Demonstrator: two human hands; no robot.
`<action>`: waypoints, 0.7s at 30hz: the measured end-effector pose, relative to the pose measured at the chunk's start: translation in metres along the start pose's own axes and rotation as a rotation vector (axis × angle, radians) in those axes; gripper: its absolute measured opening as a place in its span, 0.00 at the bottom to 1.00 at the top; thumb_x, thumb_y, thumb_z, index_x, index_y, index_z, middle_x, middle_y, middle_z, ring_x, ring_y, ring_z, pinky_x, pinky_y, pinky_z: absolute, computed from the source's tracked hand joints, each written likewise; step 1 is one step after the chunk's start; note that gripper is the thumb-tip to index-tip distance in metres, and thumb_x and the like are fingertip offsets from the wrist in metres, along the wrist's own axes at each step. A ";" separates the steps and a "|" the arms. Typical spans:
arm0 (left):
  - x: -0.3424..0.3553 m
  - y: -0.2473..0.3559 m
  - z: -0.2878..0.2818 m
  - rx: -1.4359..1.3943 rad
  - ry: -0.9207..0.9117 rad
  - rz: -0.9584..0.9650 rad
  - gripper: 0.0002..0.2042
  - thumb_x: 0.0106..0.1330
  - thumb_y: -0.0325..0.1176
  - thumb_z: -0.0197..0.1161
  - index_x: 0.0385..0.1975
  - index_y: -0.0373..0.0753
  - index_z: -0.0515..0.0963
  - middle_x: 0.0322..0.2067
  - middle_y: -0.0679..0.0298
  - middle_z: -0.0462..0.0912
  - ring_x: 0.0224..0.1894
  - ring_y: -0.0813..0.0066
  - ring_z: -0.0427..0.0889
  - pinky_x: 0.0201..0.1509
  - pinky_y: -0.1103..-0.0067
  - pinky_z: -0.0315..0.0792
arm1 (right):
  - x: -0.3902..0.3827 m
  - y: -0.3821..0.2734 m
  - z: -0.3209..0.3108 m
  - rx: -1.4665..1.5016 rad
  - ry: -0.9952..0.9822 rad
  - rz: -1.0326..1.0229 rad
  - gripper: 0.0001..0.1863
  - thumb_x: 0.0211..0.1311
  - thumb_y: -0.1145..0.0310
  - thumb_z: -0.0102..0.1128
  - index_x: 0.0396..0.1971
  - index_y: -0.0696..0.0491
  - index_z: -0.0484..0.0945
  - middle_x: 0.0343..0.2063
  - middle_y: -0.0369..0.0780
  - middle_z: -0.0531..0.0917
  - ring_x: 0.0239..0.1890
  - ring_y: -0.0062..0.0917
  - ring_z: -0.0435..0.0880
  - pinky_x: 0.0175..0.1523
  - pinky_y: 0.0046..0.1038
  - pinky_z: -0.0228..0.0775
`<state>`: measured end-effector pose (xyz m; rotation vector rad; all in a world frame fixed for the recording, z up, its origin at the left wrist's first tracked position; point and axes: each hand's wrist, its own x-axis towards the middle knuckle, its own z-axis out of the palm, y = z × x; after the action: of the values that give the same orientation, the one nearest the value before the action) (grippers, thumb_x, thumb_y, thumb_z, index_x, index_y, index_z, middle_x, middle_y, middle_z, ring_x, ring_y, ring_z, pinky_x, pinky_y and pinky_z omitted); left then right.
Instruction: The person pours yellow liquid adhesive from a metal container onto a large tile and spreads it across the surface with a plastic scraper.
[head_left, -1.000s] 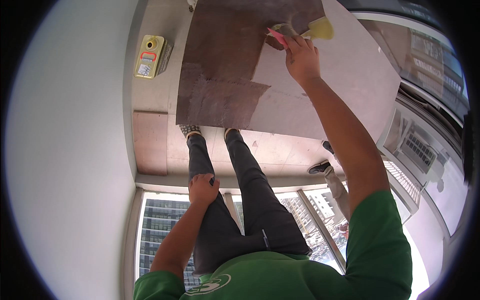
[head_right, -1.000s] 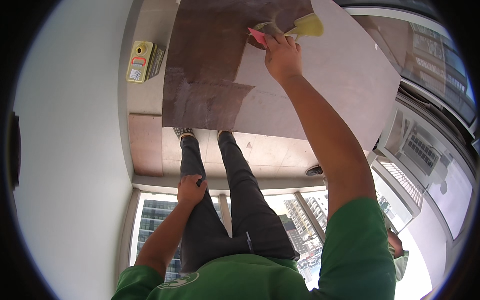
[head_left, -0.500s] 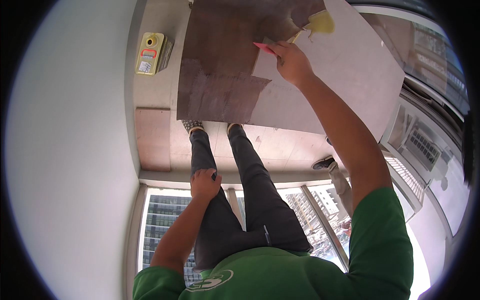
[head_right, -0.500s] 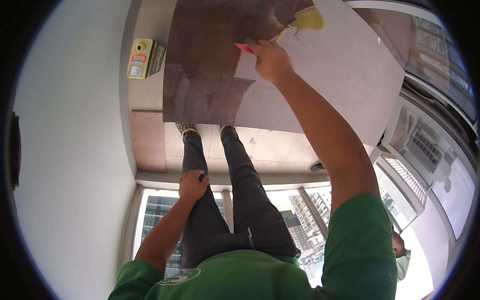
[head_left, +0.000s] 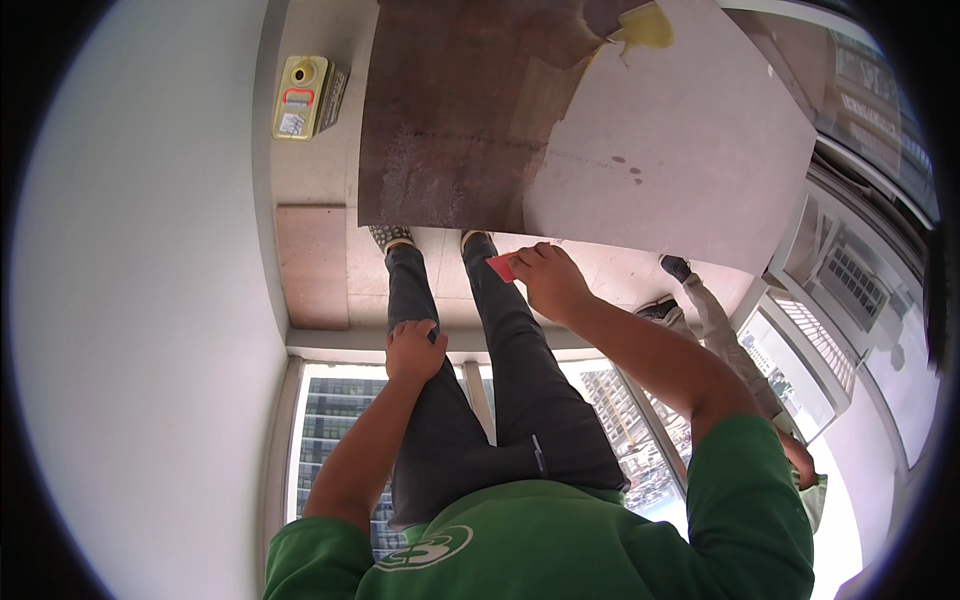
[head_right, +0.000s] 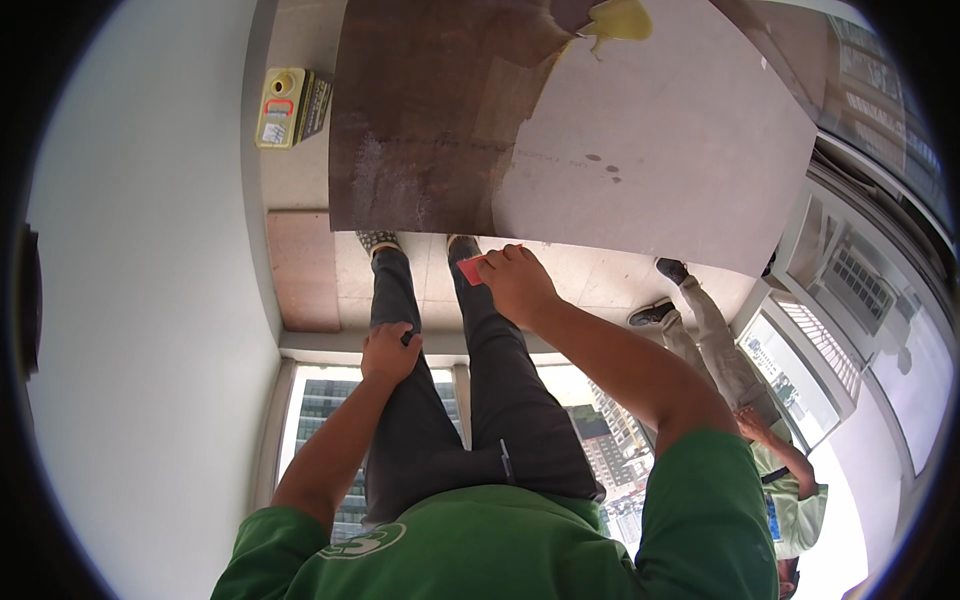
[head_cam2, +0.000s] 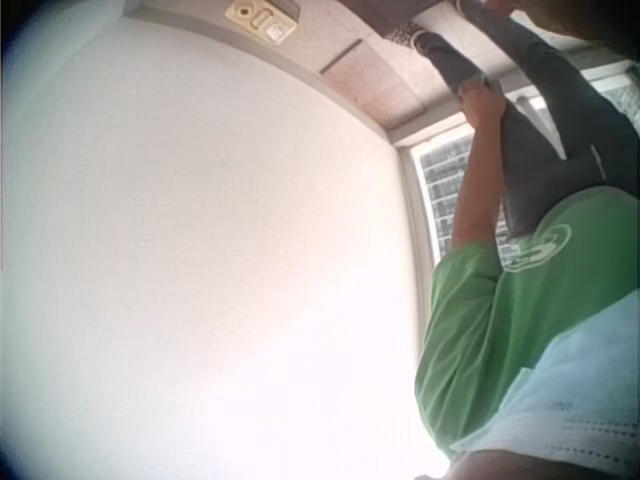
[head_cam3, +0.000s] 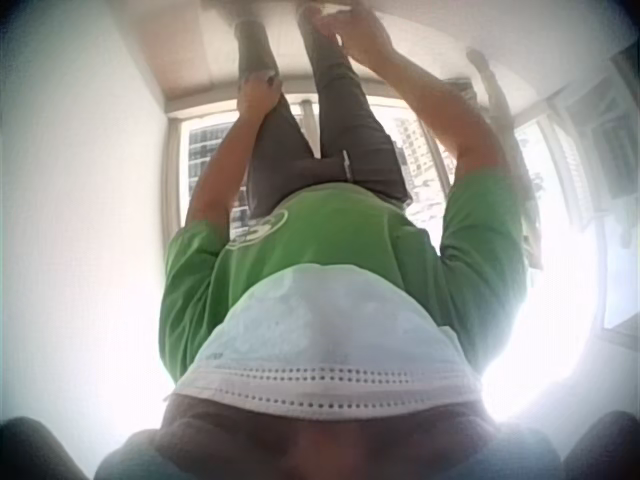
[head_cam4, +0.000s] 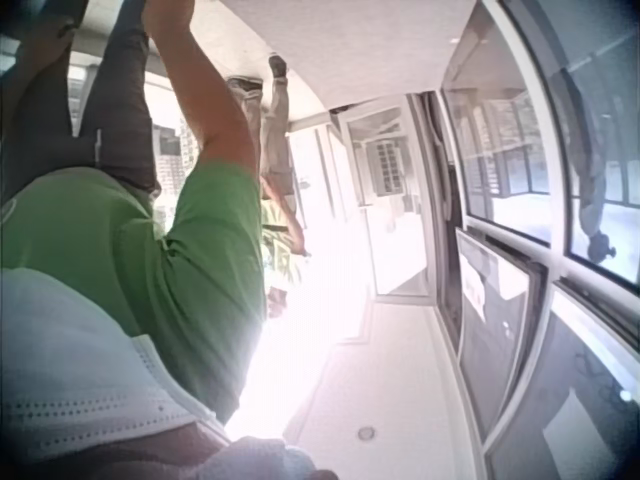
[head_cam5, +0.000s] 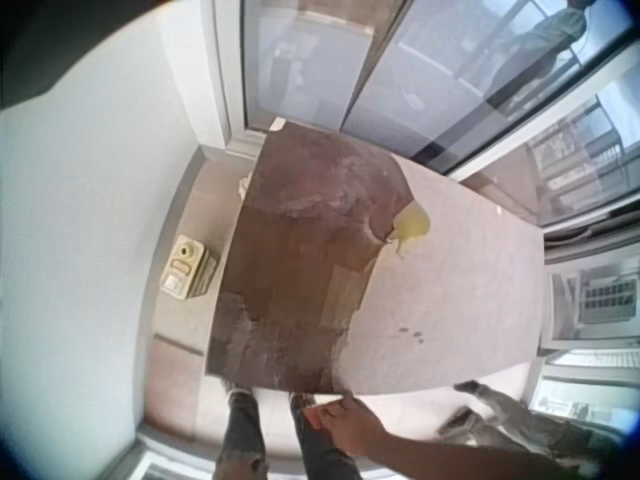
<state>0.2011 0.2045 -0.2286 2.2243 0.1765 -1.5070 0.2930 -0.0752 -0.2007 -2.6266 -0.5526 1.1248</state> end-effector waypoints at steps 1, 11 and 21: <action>0.001 0.001 -0.001 0.001 -0.004 -0.001 0.20 0.65 0.48 0.60 0.51 0.45 0.81 0.54 0.60 0.81 0.66 0.59 0.69 0.73 0.63 0.56 | -0.004 0.003 -0.002 0.040 0.060 0.012 0.22 0.52 0.76 0.60 0.50 0.53 0.79 0.46 0.37 0.80 0.50 0.35 0.77 0.60 0.37 0.70; -0.003 0.011 -0.009 0.027 0.009 -0.031 0.20 0.63 0.48 0.62 0.51 0.46 0.82 0.53 0.60 0.82 0.64 0.59 0.71 0.72 0.63 0.59 | 0.059 0.140 -0.117 0.039 0.695 0.179 0.26 0.59 0.76 0.60 0.59 0.44 0.75 0.56 0.39 0.76 0.58 0.40 0.73 0.63 0.40 0.68; -0.001 0.016 -0.006 0.022 0.008 -0.043 0.20 0.64 0.47 0.62 0.50 0.44 0.82 0.52 0.59 0.82 0.65 0.59 0.70 0.72 0.63 0.57 | 0.009 0.168 -0.051 -0.143 0.487 0.402 0.25 0.66 0.67 0.58 0.63 0.44 0.73 0.57 0.38 0.74 0.59 0.39 0.72 0.65 0.43 0.63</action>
<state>0.2112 0.1935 -0.2210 2.2579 0.2121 -1.5293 0.3780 -0.2263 -0.2308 -3.0710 -0.0032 0.4948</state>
